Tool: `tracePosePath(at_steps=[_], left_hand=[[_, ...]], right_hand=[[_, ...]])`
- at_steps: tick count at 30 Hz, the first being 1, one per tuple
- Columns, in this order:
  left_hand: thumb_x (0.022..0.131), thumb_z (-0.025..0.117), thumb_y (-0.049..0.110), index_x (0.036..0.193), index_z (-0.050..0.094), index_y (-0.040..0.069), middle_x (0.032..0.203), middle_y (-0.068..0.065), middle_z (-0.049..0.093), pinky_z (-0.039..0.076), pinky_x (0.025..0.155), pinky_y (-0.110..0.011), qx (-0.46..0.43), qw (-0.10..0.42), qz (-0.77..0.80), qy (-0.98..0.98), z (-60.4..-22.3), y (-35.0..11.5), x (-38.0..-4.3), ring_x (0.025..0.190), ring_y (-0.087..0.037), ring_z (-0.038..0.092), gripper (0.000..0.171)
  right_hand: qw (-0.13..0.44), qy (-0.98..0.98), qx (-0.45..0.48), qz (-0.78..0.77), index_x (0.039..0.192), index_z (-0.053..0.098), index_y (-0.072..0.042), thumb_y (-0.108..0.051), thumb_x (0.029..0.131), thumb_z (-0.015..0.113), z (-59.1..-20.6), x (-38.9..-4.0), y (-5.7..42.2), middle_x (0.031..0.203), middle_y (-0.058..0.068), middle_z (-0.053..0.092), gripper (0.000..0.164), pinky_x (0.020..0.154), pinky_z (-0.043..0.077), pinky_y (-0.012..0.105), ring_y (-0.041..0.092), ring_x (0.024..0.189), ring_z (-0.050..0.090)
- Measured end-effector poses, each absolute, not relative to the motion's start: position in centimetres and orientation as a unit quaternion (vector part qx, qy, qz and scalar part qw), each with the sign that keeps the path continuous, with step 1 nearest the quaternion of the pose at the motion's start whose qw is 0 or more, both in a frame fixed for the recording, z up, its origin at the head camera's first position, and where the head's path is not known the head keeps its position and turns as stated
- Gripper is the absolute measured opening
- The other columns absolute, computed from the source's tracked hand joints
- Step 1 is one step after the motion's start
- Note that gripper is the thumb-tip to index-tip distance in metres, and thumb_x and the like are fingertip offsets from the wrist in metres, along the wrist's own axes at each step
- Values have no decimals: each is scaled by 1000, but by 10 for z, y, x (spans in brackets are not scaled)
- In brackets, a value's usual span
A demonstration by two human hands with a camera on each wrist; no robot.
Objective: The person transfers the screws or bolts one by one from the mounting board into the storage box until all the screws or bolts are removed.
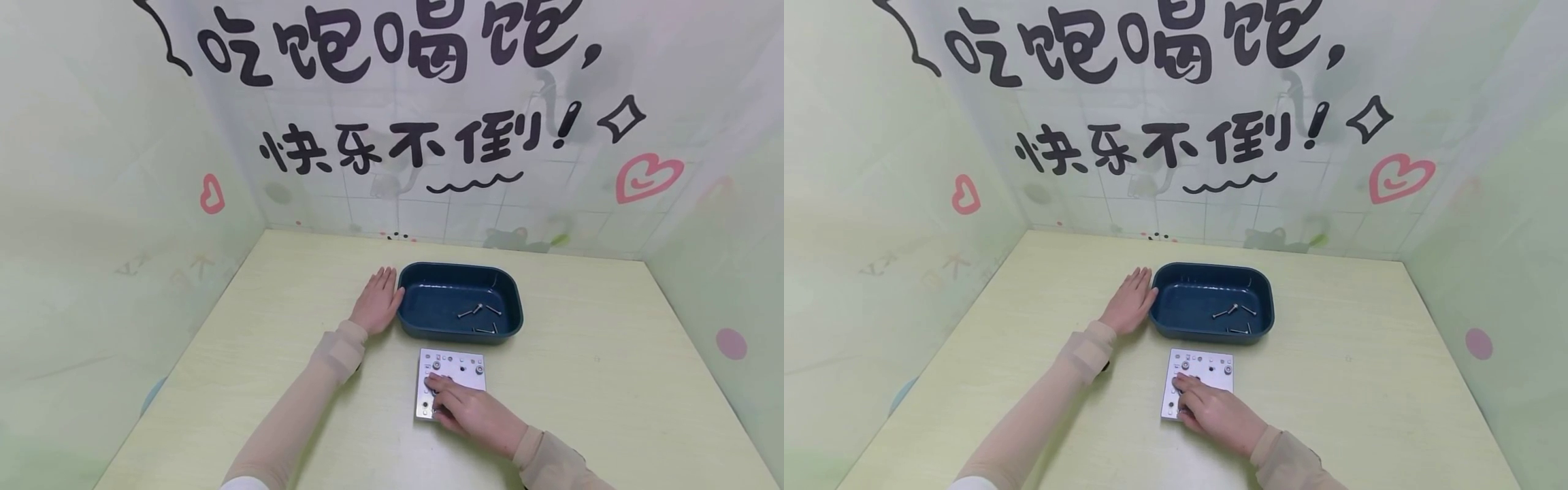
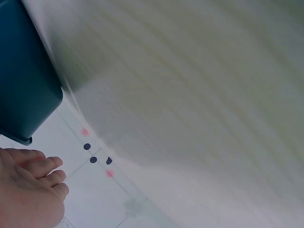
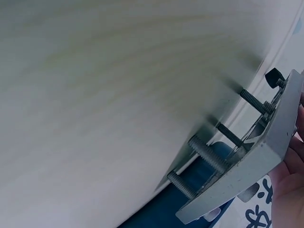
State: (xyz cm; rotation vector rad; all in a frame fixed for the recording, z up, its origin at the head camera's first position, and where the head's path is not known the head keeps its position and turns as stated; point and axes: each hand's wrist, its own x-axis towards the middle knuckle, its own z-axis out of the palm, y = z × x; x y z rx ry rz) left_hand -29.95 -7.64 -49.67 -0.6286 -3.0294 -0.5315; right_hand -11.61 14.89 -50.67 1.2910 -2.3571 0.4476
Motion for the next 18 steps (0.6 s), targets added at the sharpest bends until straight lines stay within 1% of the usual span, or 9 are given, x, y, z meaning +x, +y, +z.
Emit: tracePosePath(at_steps=[2, 5, 10, 13, 17, 18], left_hand=[[108, 26, 37, 154, 24, -3, 161, -19, 24, 12, 126, -40, -200, 1, -171, -965, -497, -76, -300, 153, -30, 16, 61], [108, 26, 38, 154, 23, -3, 162, -19, 24, 12, 126, -40, -200, -1, -170, -965, -497, -76, -300, 153, -30, 16, 61], [108, 25, 38, 154, 24, -3, 161, -20, 25, 13, 126, -40, -202, 1, -171, -965, -496, -76, -300, 153, -30, 17, 62], [108, 25, 38, 154, 24, -3, 161, -20, 25, 12, 126, -40, -202, 0, -171, -964, -496, -76, -300, 153, -30, 16, 62], [108, 25, 38, 154, 24, -4, 161, -20, 25, 13, 126, -41, -202, 0, -170, -965, -495, -76, -300, 153, -31, 16, 62], [108, 25, 38, 154, 24, -4, 161, -20, 25, 13, 126, -41, -202, 1, -169, -965, -495, -76, -300, 153, -31, 16, 62]], right_hand=[[213, -845, 465, 158, 92, 62, -12, -24, 100, 58, -508, -116, 149, 123, 13, 69, 15, 93, 55, 29, 20, 112, 68], [216, -844, 465, 158, 93, 62, -12, -24, 100, 58, -508, -116, 149, 122, 13, 69, 15, 92, 56, 29, 20, 112, 68], [207, -847, 463, 158, 95, 61, -11, -21, 96, 65, -505, -116, 150, 125, 13, 68, 11, 93, 56, 30, 21, 114, 68], [197, -851, 461, 160, 96, 61, -12, -19, 92, 70, -501, -115, 150, 126, 13, 68, 12, 94, 55, 30, 21, 115, 67], [187, -853, 459, 166, 97, 61, -12, -17, 89, 72, -497, -115, 151, 126, 12, 67, 15, 94, 55, 29, 20, 116, 66], [185, -853, 459, 168, 98, 61, -12, -17, 90, 71, -496, -115, 151, 127, 12, 67, 14, 94, 54, 29, 20, 116, 66]])
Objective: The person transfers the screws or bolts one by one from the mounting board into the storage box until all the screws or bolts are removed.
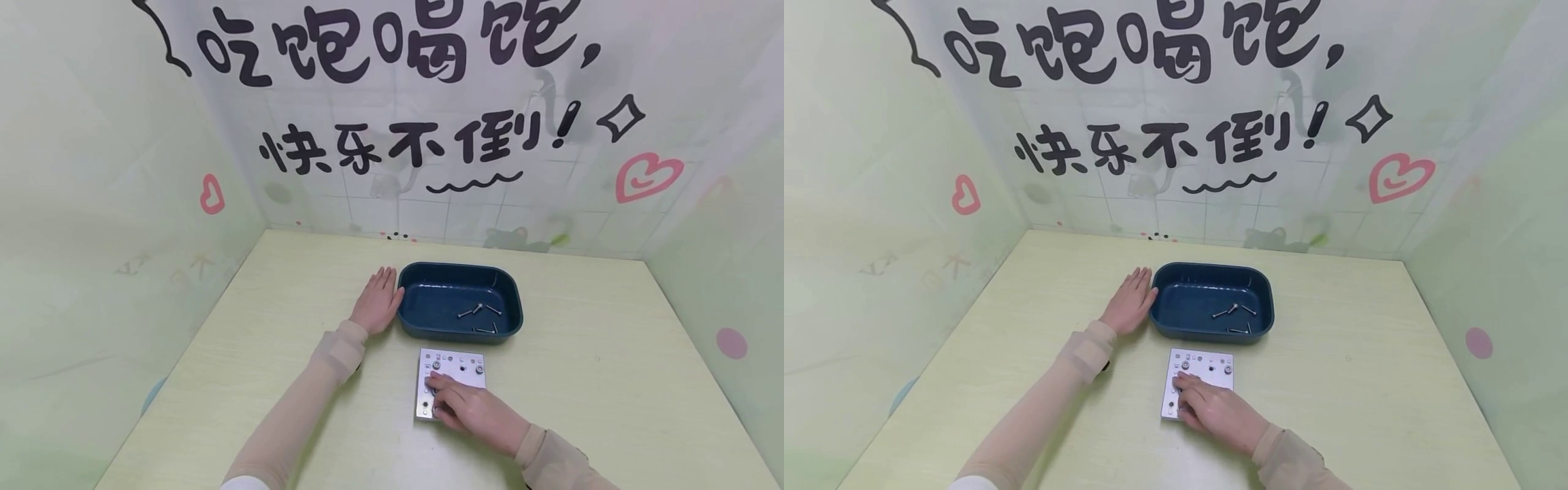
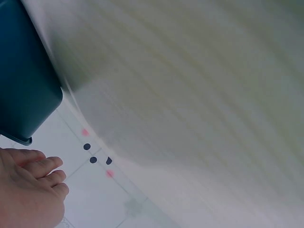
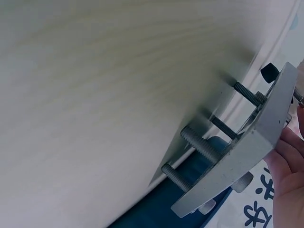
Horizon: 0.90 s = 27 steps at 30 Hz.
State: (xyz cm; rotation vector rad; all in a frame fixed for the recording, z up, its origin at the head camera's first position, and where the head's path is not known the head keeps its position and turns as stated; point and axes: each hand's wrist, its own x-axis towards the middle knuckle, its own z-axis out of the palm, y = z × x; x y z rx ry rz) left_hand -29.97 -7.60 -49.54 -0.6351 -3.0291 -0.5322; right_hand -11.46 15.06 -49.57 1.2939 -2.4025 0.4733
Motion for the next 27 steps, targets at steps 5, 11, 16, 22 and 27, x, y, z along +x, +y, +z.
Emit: tracePosePath(at_steps=[5, 11, 16, 22, 27], left_hand=[[108, 24, 39, 154, 25, -4, 161, -20, 25, 14, 126, -41, -203, 5, -169, -965, -496, -77, -300, 152, -31, 17, 63], [108, 26, 38, 154, 25, -5, 161, -20, 25, 14, 126, -42, -200, 5, -174, -964, -496, -77, -299, 152, -32, 17, 62], [108, 26, 36, 153, 24, -7, 160, -23, 25, 12, 126, -43, -205, 4, -190, -960, -495, -77, -298, 152, -34, 16, 62], [108, 25, 38, 154, 24, -5, 161, -22, 24, 12, 126, -41, -205, 6, -180, -962, -495, -77, -298, 152, -33, 16, 63], [108, 26, 39, 154, 24, -5, 161, -21, 25, 14, 126, -42, -204, 4, -172, -964, -495, -76, -299, 152, -32, 17, 63]], right_hand=[[181, -850, 458, 186, 98, 62, -11, -16, 90, 72, -492, -117, 151, 125, 11, 68, 13, 93, 55, 28, 21, 116, 66], [146, -857, 455, 194, 101, 60, -12, -15, 91, 70, -491, -116, 151, 126, 10, 67, 15, 92, 56, 26, 18, 111, 68], [132, -865, 444, 191, 103, 59, -13, -17, 93, 69, -492, -114, 152, 127, 10, 66, 14, 91, 56, 27, 18, 110, 68], [130, -863, 445, 200, 103, 59, -13, -16, 94, 68, -489, -114, 151, 126, 8, 66, 13, 92, 56, 26, 17, 110, 68], [136, -863, 443, 201, 106, 59, -11, -17, 93, 68, -483, -118, 152, 125, 10, 67, 17, 92, 56, 28, 21, 113, 67]])
